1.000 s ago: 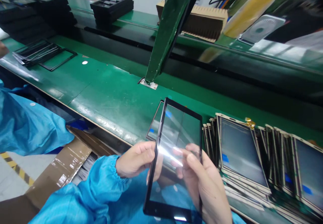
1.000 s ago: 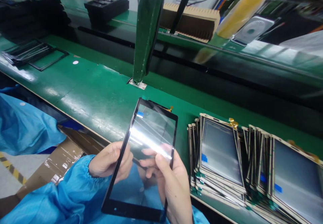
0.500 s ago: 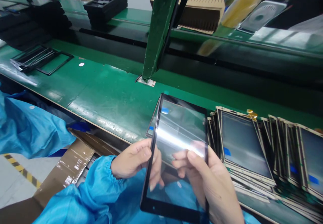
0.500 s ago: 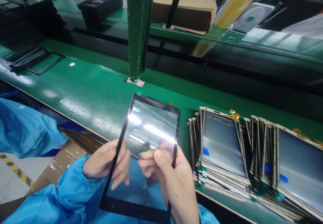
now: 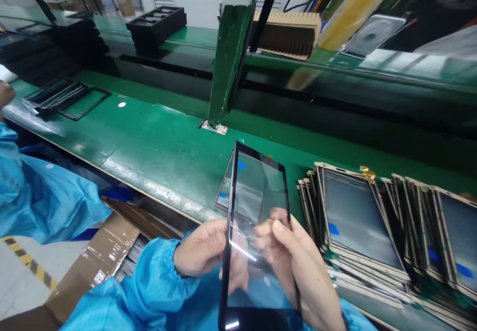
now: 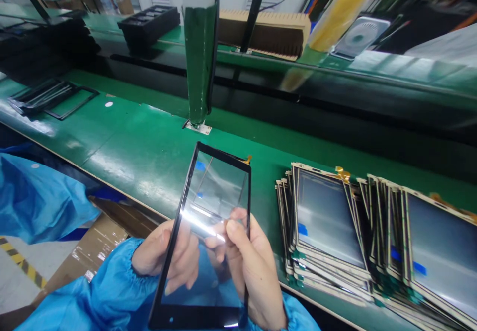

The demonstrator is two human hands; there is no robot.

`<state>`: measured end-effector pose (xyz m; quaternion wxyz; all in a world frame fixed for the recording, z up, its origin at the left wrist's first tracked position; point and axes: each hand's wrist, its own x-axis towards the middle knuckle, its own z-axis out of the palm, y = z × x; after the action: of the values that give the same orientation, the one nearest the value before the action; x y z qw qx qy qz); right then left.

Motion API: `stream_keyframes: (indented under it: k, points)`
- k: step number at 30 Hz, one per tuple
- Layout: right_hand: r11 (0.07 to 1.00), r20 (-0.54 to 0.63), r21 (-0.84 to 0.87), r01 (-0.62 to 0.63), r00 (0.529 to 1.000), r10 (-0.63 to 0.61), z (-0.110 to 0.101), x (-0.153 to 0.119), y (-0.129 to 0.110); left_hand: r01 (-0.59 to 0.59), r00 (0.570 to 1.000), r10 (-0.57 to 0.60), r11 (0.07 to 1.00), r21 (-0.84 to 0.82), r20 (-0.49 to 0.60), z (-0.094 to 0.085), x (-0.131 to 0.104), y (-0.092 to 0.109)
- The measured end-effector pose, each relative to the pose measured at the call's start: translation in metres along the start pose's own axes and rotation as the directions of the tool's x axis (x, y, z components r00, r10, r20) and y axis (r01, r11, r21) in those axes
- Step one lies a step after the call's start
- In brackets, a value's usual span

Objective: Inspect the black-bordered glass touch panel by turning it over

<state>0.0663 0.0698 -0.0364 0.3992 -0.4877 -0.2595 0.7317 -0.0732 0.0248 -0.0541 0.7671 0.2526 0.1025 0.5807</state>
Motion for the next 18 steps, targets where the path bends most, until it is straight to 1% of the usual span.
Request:
stream_keyframes:
  k: [3, 6, 11, 15, 18]
  points:
    - [0.999, 0.056, 0.017, -0.029, 0.998, 0.028, -0.002, 0.003, 0.003, -0.011, 0.999, 0.011, 1.000, -0.027, 0.032, 0.000, 0.000, -0.001]
    - [0.999, 0.111, 0.020, -0.044, 0.993, 0.041, -0.004, 0.005, 0.006, 0.004, 1.000, -0.004, 1.000, -0.028, 0.030, 0.001, -0.001, 0.000]
    - [0.998, 0.140, 0.022, -0.065, 0.988, 0.062, -0.005, 0.006, 0.008, 0.050, 0.997, -0.050, 0.999, -0.001, 0.054, 0.002, -0.002, 0.004]
    - [0.998, 0.171, 0.022, -0.057, 0.984, 0.053, -0.004, 0.006, 0.011, 0.074, 0.997, -0.074, 0.997, 0.009, 0.013, 0.002, -0.002, 0.006]
    - [0.996, 0.211, 0.011, -0.083, 0.974, 0.079, -0.002, 0.004, 0.013, 0.100, 0.994, -0.097, 0.994, -0.042, 0.053, 0.003, -0.004, 0.006]
